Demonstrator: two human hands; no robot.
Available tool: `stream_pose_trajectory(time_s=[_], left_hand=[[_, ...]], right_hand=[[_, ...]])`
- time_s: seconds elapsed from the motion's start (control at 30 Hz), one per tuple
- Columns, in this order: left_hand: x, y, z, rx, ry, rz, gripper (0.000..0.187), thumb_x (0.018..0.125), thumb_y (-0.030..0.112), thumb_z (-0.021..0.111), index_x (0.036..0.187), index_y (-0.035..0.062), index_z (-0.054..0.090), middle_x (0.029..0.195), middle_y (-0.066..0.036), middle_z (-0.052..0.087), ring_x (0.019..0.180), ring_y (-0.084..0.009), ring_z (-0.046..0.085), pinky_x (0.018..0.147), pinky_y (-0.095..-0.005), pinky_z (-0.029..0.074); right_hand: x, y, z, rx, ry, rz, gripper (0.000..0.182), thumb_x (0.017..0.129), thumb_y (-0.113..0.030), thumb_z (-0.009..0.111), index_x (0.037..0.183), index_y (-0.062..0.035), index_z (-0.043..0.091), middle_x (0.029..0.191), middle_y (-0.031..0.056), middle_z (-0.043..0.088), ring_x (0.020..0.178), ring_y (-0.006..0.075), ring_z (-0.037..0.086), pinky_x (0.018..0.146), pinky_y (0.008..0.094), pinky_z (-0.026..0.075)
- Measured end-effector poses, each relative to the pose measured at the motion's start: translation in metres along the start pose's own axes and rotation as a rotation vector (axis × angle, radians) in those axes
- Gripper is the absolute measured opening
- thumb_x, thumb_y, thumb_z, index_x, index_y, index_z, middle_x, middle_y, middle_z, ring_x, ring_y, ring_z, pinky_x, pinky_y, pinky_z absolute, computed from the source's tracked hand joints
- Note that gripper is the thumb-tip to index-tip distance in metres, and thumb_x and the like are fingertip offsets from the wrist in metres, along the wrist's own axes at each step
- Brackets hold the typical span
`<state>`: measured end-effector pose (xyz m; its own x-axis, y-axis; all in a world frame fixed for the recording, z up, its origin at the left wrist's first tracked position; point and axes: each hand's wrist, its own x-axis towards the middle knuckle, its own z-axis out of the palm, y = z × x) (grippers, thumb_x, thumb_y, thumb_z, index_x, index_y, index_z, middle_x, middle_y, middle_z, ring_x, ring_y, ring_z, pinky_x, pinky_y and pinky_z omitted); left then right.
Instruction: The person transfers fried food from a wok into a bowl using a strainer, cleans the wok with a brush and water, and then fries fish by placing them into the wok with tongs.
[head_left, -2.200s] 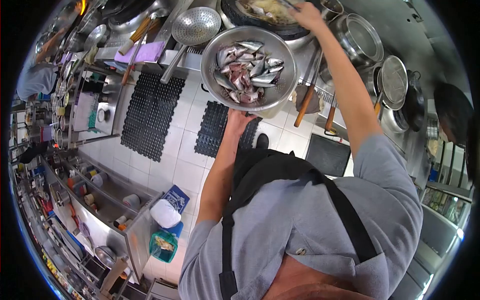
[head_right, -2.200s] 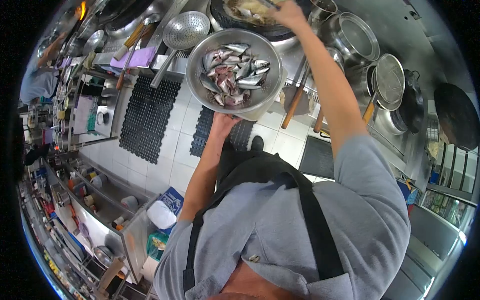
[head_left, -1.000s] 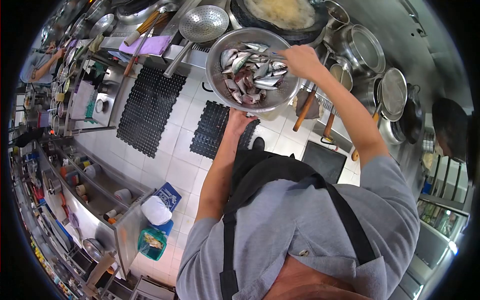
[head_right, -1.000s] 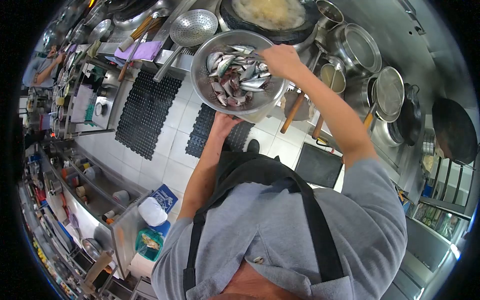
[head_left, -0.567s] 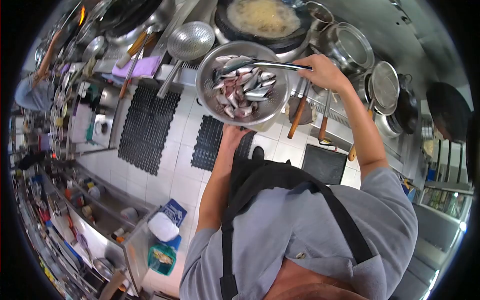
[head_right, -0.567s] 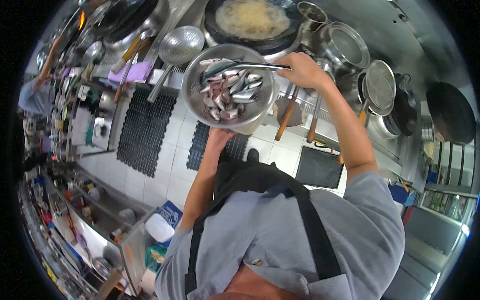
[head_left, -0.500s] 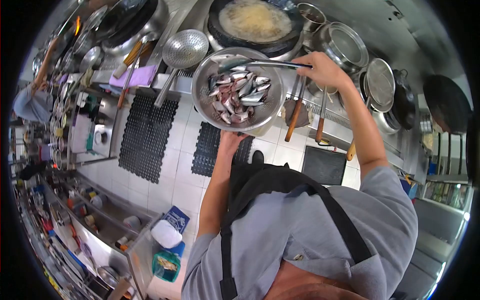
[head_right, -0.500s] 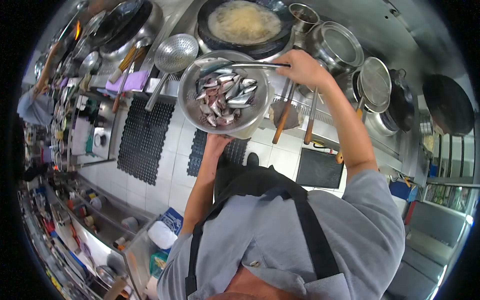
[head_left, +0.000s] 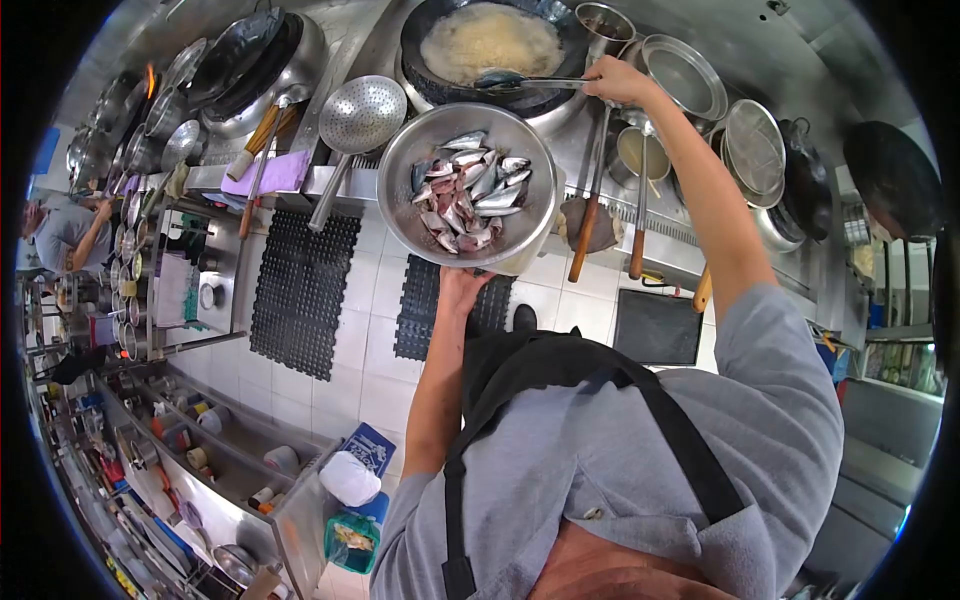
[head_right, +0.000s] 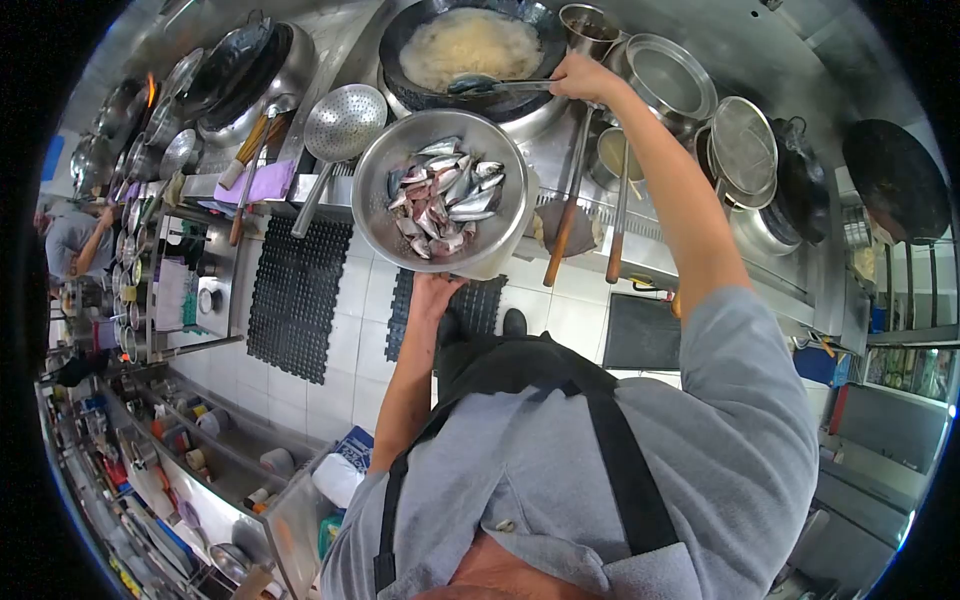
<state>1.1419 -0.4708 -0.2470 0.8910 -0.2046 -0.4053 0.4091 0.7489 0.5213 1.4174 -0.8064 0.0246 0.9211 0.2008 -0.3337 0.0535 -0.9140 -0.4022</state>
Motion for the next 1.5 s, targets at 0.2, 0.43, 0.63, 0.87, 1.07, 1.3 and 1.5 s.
stream_pose_trajectory(time_s=[0.2, 0.43, 0.63, 0.87, 1.07, 1.3, 1.5], left_hand=[[-0.003, 0.000, 0.007, -0.038, 0.011, 0.010, 0.049, 0.100, 0.028, 0.055, 0.145, 0.0162, 0.038, 0.145, -0.008, 0.046, 0.131, -0.0256, 0.048, 0.093, -0.0634, 0.046], [-0.001, -0.003, 0.000, -0.032, 0.006, 0.015, 0.055, 0.095, 0.031, 0.062, 0.143, 0.0126, 0.042, 0.143, -0.009, 0.046, 0.132, -0.0269, 0.046, 0.101, -0.0665, 0.042], [-0.001, 0.000, 0.002, -0.049, -0.009, -0.006, 0.053, 0.095, 0.031, 0.063, 0.141, 0.0135, 0.044, 0.143, -0.008, 0.048, 0.131, -0.0259, 0.048, 0.100, -0.0642, 0.043], [-0.002, -0.003, 0.001, -0.037, 0.011, 0.003, 0.048, 0.097, 0.030, 0.058, 0.141, 0.0147, 0.044, 0.141, -0.008, 0.050, 0.128, -0.0260, 0.050, 0.096, -0.0628, 0.045], [0.004, -0.004, -0.005, -0.099, 0.042, -0.026, 0.043, 0.100, 0.023, 0.055, 0.141, 0.0186, 0.041, 0.140, -0.008, 0.050, 0.126, -0.0262, 0.052, 0.089, -0.0640, 0.047], [0.003, -0.006, -0.004, -0.062, 0.041, -0.002, 0.044, 0.097, 0.021, 0.057, 0.139, 0.0151, 0.045, 0.141, -0.007, 0.050, 0.128, -0.0261, 0.051, 0.093, -0.0653, 0.046], [0.003, -0.001, -0.005, -0.062, 0.020, 0.010, 0.042, 0.100, 0.020, 0.054, 0.140, 0.0150, 0.043, 0.142, -0.008, 0.050, 0.128, -0.0249, 0.051, 0.089, -0.0625, 0.049]], right_hand=[[-0.015, -0.003, -0.010, -0.338, 0.214, -0.064, 0.041, 0.076, -0.031, 0.069, 0.106, -0.0028, 0.071, 0.105, 0.0231, 0.069, 0.102, 0.0373, 0.066, 0.089, 0.0439, 0.053], [-0.122, -0.034, -0.019, -0.339, 0.399, -0.228, 0.042, 0.082, -0.025, 0.069, 0.120, -0.0067, 0.067, 0.110, 0.0195, 0.069, 0.104, 0.0377, 0.065, 0.093, 0.0441, 0.050], [-0.131, -0.084, 0.084, -0.465, 0.133, -0.215, 0.038, 0.086, -0.017, 0.066, 0.124, -0.0113, 0.065, 0.102, 0.0175, 0.071, 0.097, 0.0363, 0.067, 0.084, 0.0462, 0.052], [-0.134, -0.096, 0.102, -0.609, 0.152, -0.344, 0.036, 0.082, -0.008, 0.062, 0.118, -0.0062, 0.065, 0.088, 0.0180, 0.069, 0.085, 0.0356, 0.070, 0.068, 0.0460, 0.055], [-0.107, -0.070, 0.138, -0.692, 0.246, -0.361, 0.047, 0.082, -0.005, 0.060, 0.129, -0.0090, 0.058, 0.087, 0.0148, 0.067, 0.080, 0.0326, 0.070, 0.064, 0.0429, 0.055], [-0.062, -0.040, 0.148, -0.629, 0.268, -0.471, 0.040, 0.085, -0.011, 0.058, 0.124, -0.0102, 0.064, 0.084, 0.0152, 0.069, 0.077, 0.0331, 0.070, 0.062, 0.0442, 0.054], [-0.082, -0.051, 0.123, -0.511, 0.223, -0.451, 0.032, 0.086, -0.019, 0.062, 0.117, -0.0144, 0.070, 0.084, 0.0161, 0.070, 0.082, 0.0358, 0.068, 0.069, 0.0466, 0.053]])
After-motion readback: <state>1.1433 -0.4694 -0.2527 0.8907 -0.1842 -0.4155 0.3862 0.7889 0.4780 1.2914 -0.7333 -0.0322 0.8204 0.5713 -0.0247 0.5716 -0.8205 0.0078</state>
